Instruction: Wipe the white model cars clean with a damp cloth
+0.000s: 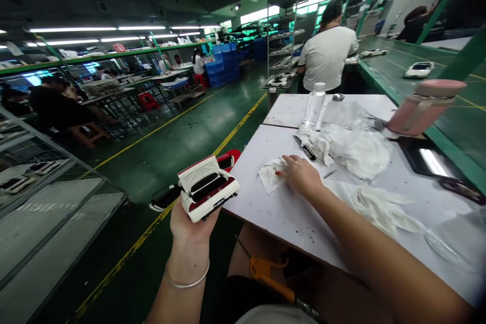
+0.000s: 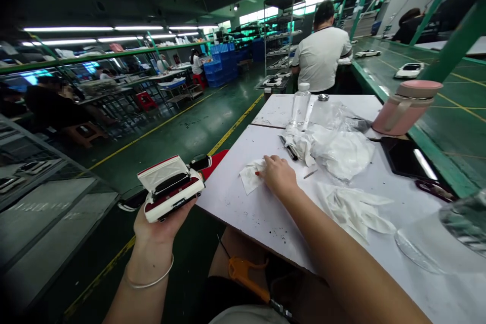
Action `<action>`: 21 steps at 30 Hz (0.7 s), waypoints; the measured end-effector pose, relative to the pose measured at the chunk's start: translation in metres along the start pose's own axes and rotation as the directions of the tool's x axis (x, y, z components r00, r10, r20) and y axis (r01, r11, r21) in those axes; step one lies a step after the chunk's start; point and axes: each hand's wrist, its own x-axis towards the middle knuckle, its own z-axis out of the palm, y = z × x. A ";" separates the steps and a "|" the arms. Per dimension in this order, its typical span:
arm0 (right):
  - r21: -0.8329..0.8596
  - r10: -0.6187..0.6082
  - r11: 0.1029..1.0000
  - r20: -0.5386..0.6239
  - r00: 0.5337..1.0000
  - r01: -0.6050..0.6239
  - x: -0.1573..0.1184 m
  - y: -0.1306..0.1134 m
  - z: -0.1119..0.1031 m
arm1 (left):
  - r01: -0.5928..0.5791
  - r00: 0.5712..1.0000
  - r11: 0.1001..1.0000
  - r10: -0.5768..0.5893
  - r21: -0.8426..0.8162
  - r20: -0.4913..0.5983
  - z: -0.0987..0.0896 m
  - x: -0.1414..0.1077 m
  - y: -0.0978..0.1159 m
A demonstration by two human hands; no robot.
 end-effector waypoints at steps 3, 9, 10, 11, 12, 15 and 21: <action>0.029 -0.017 0.999 -0.005 1.000 0.017 0.013 -0.003 0.015 | -0.010 0.999 1.000 0.010 -0.010 -0.048 0.001 -0.004 0.008; 0.211 -0.003 0.977 -0.097 0.995 0.024 0.020 -0.027 -0.014 | -0.044 0.984 0.997 0.032 -0.064 -0.178 0.022 -0.009 0.005; 0.253 -0.008 0.967 -0.117 0.993 0.037 0.015 -0.042 -0.026 | -0.046 0.982 0.997 0.035 -0.057 -0.184 0.025 -0.008 0.003; 0.292 -0.029 0.954 -0.132 0.991 0.067 0.008 -0.060 -0.039 | -0.047 0.983 0.998 0.038 -0.045 -0.177 0.026 -0.007 0.000; 0.405 -0.112 0.898 -0.170 0.979 0.173 -0.001 -0.081 -0.052 | -0.046 0.986 0.998 0.040 -0.031 -0.163 0.027 -0.007 -0.002; 0.464 -0.567 0.600 -0.328 0.755 0.652 -0.025 -0.143 -0.079 | -0.014 0.995 1.000 0.013 -0.010 -0.100 0.027 -0.007 -0.010; 0.140 -0.835 0.462 -0.266 0.482 0.876 -0.032 -0.174 -0.079 | 0.038 0.993 0.999 -0.041 -0.037 -0.108 0.030 -0.016 -0.017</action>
